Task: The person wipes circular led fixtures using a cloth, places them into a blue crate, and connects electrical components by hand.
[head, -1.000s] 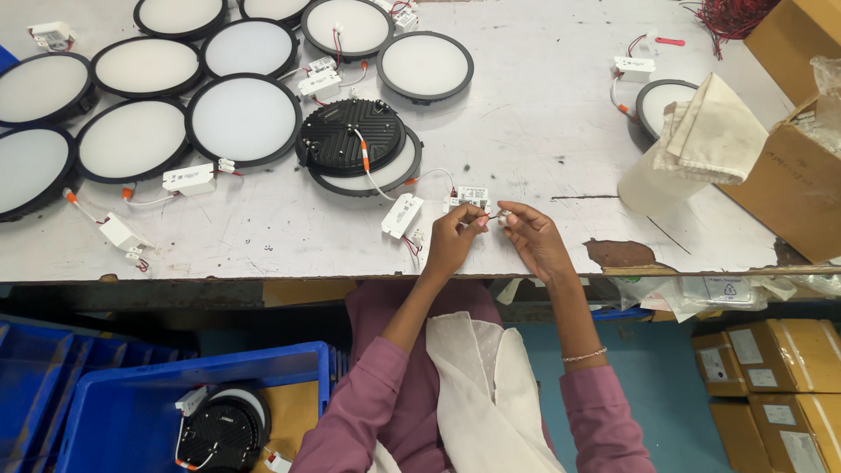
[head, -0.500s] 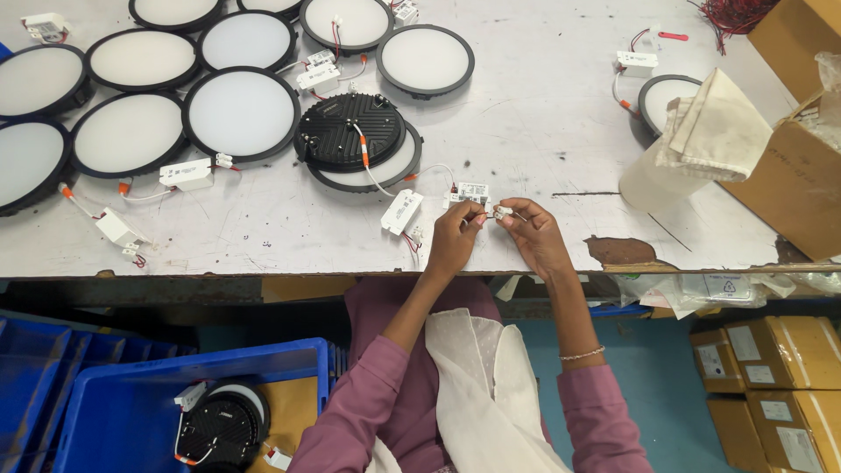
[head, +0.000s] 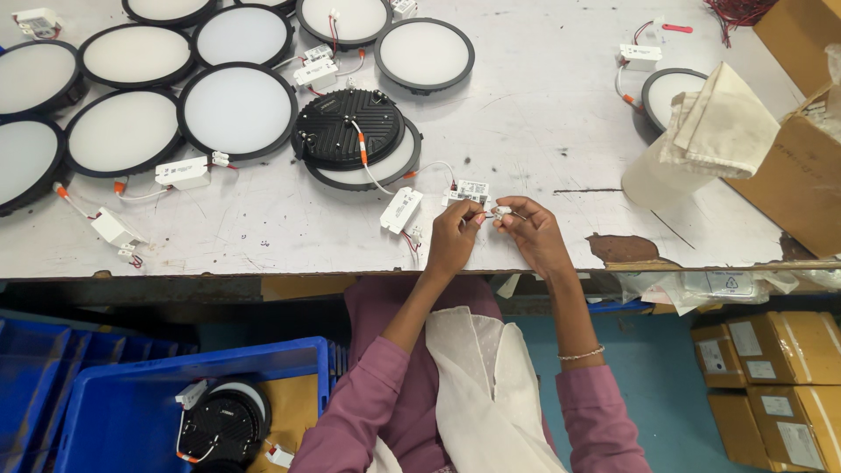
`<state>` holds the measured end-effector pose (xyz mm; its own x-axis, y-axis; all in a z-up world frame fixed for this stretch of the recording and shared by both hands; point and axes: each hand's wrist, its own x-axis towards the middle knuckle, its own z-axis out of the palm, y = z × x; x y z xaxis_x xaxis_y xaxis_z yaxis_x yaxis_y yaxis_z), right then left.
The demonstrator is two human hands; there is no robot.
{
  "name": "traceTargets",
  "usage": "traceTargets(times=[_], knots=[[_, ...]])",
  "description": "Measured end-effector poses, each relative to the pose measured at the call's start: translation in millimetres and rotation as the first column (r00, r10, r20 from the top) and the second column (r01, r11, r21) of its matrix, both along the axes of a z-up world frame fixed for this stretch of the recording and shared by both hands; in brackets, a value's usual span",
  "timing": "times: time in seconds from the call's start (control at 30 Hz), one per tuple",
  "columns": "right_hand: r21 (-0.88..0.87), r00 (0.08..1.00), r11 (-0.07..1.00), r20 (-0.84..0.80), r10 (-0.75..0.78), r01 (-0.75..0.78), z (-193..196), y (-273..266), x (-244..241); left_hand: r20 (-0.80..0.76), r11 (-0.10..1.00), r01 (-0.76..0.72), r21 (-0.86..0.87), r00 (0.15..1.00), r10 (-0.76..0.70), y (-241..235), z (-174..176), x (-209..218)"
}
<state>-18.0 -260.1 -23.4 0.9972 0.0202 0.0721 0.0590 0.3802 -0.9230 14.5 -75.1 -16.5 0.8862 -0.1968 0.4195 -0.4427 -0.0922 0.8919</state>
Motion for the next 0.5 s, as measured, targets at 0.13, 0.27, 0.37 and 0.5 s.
traceTargets(times=[0.13, 0.27, 0.37, 0.5], knots=[[-0.04, 0.999, 0.998, 0.006, 0.044, -0.043, 5.4, 0.8, -1.0, 0.017, 1.0, -0.008, 0.001, 1.0, 0.008, -0.4, 0.3, -1.9], [-0.042, 0.998, 0.997, 0.003, 0.063, -0.063, 6.6, 0.8, -1.7, 0.008, 1.0, -0.014, 0.015, 1.0, 0.014, -0.4, 0.1, -2.3], [-0.036, 0.997, 0.997, 0.012, 0.072, -0.072, 4.0, -0.2, -0.4, 0.071, 1.0, -0.017, 0.024, 0.997, 0.016, -1.6, -1.2, -3.3], [-0.074, 0.998, 0.995, 0.016, 0.062, -0.06, -1.5, -0.7, 0.7, 0.142, 0.997, -0.02, 0.076, 0.99, 0.009, -1.2, 0.3, -6.6]])
